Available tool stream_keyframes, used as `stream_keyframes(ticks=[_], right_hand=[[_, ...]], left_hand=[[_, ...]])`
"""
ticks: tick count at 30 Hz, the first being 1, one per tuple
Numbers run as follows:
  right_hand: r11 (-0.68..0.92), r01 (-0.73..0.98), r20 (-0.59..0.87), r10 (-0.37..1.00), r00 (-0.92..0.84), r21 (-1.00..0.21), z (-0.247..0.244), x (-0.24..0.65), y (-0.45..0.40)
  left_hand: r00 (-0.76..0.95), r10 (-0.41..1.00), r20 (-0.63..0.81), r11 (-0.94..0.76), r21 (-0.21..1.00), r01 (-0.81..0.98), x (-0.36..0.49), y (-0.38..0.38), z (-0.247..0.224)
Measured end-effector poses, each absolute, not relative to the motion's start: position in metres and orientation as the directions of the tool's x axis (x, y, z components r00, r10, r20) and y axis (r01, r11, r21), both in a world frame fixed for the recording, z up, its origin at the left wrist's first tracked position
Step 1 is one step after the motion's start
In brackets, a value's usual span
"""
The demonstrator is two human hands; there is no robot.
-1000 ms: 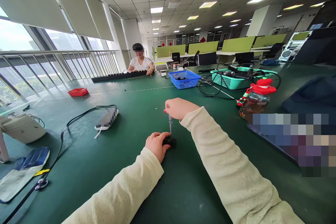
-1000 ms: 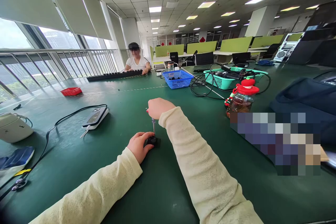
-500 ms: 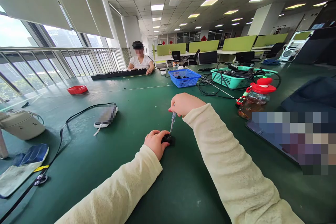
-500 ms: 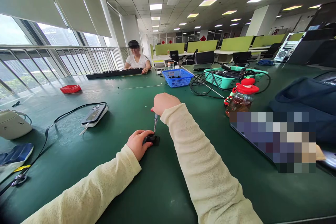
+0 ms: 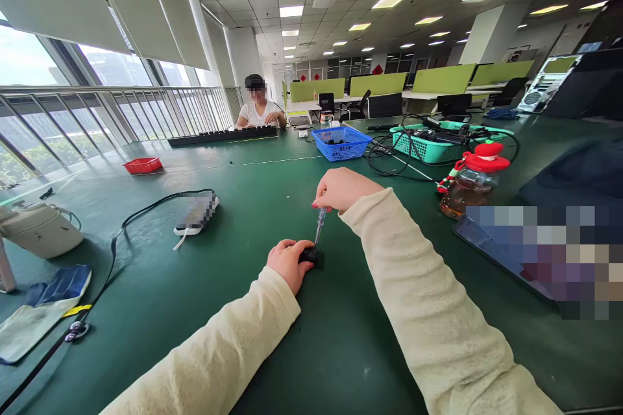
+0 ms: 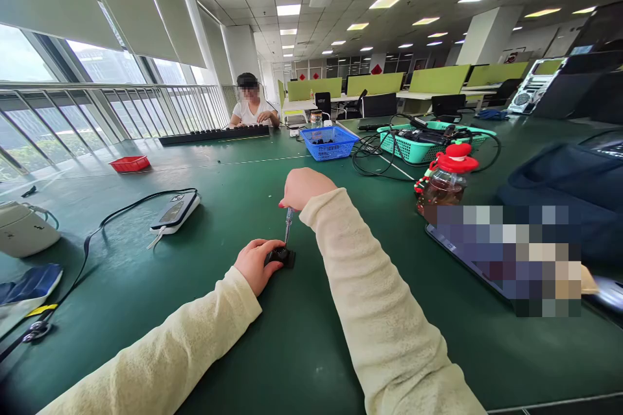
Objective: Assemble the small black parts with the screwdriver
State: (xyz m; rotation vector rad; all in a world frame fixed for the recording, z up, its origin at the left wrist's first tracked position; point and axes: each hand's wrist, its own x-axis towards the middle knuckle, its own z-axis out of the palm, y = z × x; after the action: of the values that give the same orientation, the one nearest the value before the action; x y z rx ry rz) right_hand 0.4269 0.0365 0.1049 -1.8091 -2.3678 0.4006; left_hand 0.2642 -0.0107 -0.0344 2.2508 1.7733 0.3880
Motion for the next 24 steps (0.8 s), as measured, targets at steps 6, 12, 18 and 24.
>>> stream_keyframes(ticks=[6,12,18,24], right_hand=[[0.167,0.929,-0.133,0.966,-0.221,-0.332,0.101,0.438,0.045],[0.329,0.889,-0.056,0.930,-0.364,-0.318,0.103,0.423,0.036],[0.380,0.864,-0.093,0.898,-0.430,-0.330,0.104,0.402,0.023],[0.303,0.887,-0.126,0.923,-0.365,-0.349,0.097,0.411,0.041]], left_hand=[[0.211,0.976,0.059,-0.218,0.349,0.911,0.266,-0.012,-0.036],[0.209,0.976,0.067,-0.220,0.334,0.917,0.267,-0.012,-0.036],[0.203,0.977,0.062,-0.212,0.322,0.923,0.268,-0.012,-0.036],[0.203,0.978,0.054,-0.210,0.325,0.922,0.269,-0.013,-0.034]])
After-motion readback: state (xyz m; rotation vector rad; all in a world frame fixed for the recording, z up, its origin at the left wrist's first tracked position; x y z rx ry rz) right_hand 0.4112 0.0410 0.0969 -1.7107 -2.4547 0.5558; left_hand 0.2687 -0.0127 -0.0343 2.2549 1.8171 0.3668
